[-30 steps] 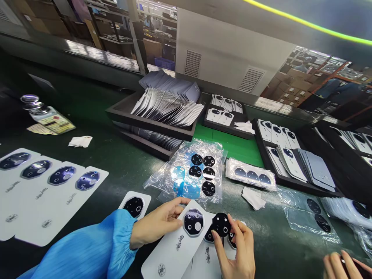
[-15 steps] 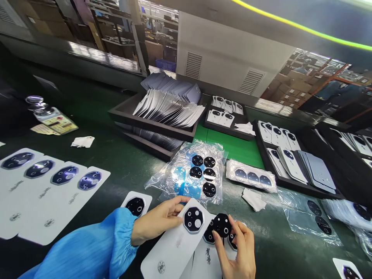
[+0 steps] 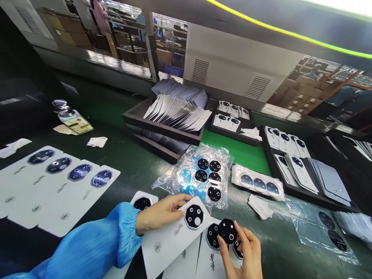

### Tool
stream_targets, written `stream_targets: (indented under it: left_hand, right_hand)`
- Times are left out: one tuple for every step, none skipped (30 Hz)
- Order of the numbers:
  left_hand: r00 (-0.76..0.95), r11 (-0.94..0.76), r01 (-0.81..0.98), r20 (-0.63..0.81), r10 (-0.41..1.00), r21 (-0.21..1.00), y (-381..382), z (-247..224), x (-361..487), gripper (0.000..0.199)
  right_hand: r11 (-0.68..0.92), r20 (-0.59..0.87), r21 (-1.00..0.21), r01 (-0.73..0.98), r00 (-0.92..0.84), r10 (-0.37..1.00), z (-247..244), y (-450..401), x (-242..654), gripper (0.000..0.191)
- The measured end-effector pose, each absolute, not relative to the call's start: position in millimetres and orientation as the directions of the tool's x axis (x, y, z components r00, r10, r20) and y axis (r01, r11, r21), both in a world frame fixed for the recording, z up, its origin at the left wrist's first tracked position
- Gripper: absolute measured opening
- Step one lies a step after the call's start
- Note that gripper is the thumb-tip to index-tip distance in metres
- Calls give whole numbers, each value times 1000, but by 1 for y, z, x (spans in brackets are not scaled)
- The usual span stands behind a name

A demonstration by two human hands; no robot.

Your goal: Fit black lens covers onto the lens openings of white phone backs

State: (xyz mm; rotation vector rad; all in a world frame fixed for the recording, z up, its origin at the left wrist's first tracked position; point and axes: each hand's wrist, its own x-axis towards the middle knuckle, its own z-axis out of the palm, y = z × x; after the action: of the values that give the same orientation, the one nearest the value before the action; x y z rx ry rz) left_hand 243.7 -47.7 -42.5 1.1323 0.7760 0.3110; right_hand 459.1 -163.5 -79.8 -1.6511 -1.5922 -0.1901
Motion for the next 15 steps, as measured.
stream_targets:
  left_hand:
    - [702,418,146,-391,595,897,-48,-42,244,53]
    - [699,424,139,-392,599,895,-48,-42,244,54]
    - [694,432,133,-395,602,892,-49,-43,244,54]
    - [689,437,129,-397,606,890,-49,-43,244,55]
    - [685,439,125,-397,610,890,-49,-43,245,56]
    - [681,439,120,-395,616,891,-49,-44,245,56]
    - [678,435,112,-389,624,893,-49,-45,245,56]
    - [675,429,101,-379,633,897,-49,-45,245,57]
    - [673,425,86,-367,642,901,-49,-46,246,57]
    - [669,426,69,-359,652,902,-50,-46,247,57]
    - [662,430,53,-355,661,901,-50,-46,248,57]
    - [650,433,39,-352,673,900,-51,-45,250,56]
    - [635,434,24,-349,689,900,-52,-44,252,56]
    - [612,431,1,-342,713,902,-52,-42,255,55]
    - [590,428,-23,-334,736,903,-53,-41,258,54]
  right_hand:
    - [131,613,-442,887,192,767,-80,-163,459,36]
    - [130,612,-443,887,193,767,-80,-163,459,36]
    - [128,612,-442,888,194,767,-80,-163,459,36]
    - [126,613,-440,889,195,766,-80,-163,459,36]
    - [124,615,-437,891,195,764,-80,-163,458,36]
    - [124,617,-435,892,195,762,-80,-162,458,37]
    - [129,620,-433,892,191,761,-80,-162,459,37]
    - [135,622,-431,892,186,760,-80,-162,459,37]
    - [140,625,-429,892,182,759,-80,-162,459,36]
    - [143,627,-428,892,179,758,-80,-162,459,36]
    - [146,626,-430,891,178,759,-80,-162,459,36]
    - [145,623,-436,888,182,760,-80,-163,459,36]
    - [139,618,-441,886,189,763,-80,-163,460,36]
    - [130,613,-446,886,196,765,-80,-164,460,36]
    - [122,610,-447,886,202,766,-80,-164,460,37]
